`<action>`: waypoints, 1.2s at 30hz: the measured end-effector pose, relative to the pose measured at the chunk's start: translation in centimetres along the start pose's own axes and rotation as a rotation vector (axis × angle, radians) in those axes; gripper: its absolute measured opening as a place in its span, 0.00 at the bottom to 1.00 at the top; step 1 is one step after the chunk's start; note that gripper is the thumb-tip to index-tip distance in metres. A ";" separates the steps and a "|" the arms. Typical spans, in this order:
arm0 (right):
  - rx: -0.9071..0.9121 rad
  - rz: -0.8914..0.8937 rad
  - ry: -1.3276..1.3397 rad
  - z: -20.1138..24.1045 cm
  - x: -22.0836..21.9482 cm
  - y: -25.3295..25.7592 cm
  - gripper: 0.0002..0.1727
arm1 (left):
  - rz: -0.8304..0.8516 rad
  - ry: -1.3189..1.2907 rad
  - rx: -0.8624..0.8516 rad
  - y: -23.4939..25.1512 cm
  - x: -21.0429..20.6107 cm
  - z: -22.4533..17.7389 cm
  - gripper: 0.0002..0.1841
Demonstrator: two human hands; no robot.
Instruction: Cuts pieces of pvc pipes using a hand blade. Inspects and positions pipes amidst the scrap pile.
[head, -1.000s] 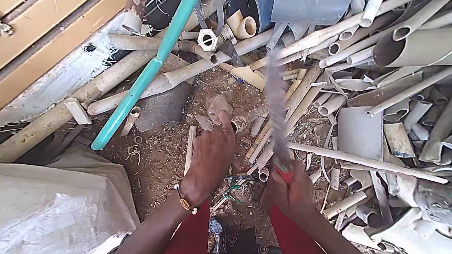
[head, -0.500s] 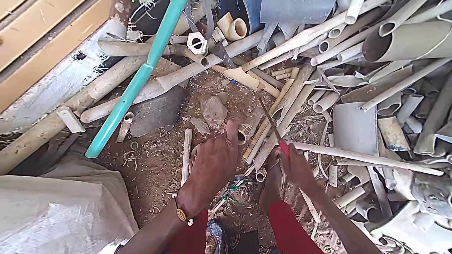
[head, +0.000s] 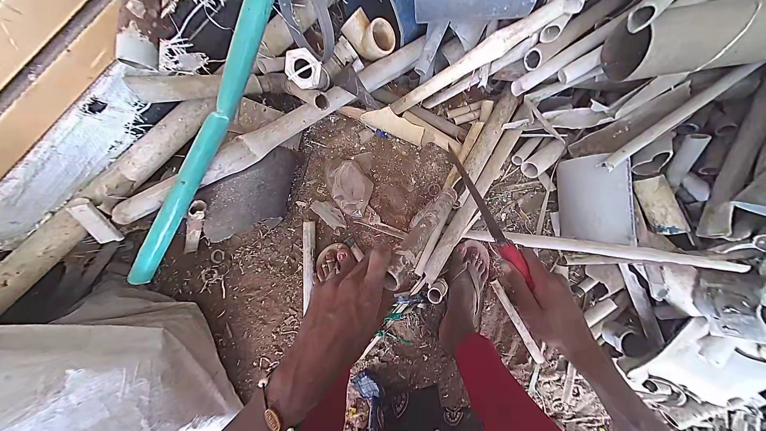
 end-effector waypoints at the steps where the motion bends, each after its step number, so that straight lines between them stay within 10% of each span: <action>1: 0.057 -0.025 0.067 0.9 -0.2 -0.5 0.34 | 0.003 -0.050 0.030 -0.3 -0.1 0.1 0.24; 6: 0.142 0.122 0.149 4.6 -3.3 -2.0 0.30 | 0.011 -0.332 0.274 -0.1 -0.2 -0.2 0.53; 14: 0.216 0.016 0.103 4.8 -1.7 -3.4 0.31 | -0.185 -0.538 0.267 -0.3 1.8 1.1 0.29; 21: 0.129 -0.019 0.131 5.7 -3.1 -1.8 0.27 | -0.088 -0.170 0.194 -0.3 -0.7 0.7 0.31; 29: 0.433 -0.324 0.075 10.3 1.2 -2.9 0.24 | -0.056 -0.010 0.168 0.8 0.2 0.0 0.35; 36: 0.289 -0.071 -0.299 8.0 0.9 -1.0 0.28 | 0.029 0.007 0.192 0.6 0.2 -1.0 0.36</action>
Point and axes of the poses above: each hand's wrist, its own y-axis towards the middle knuckle, its own x-axis out of the back of the hand, z = x × y, the point moved 1 cm from there along y, towards the middle knuckle, and after that the axes turned 13 degrees about -x, right-handed, at the moved point
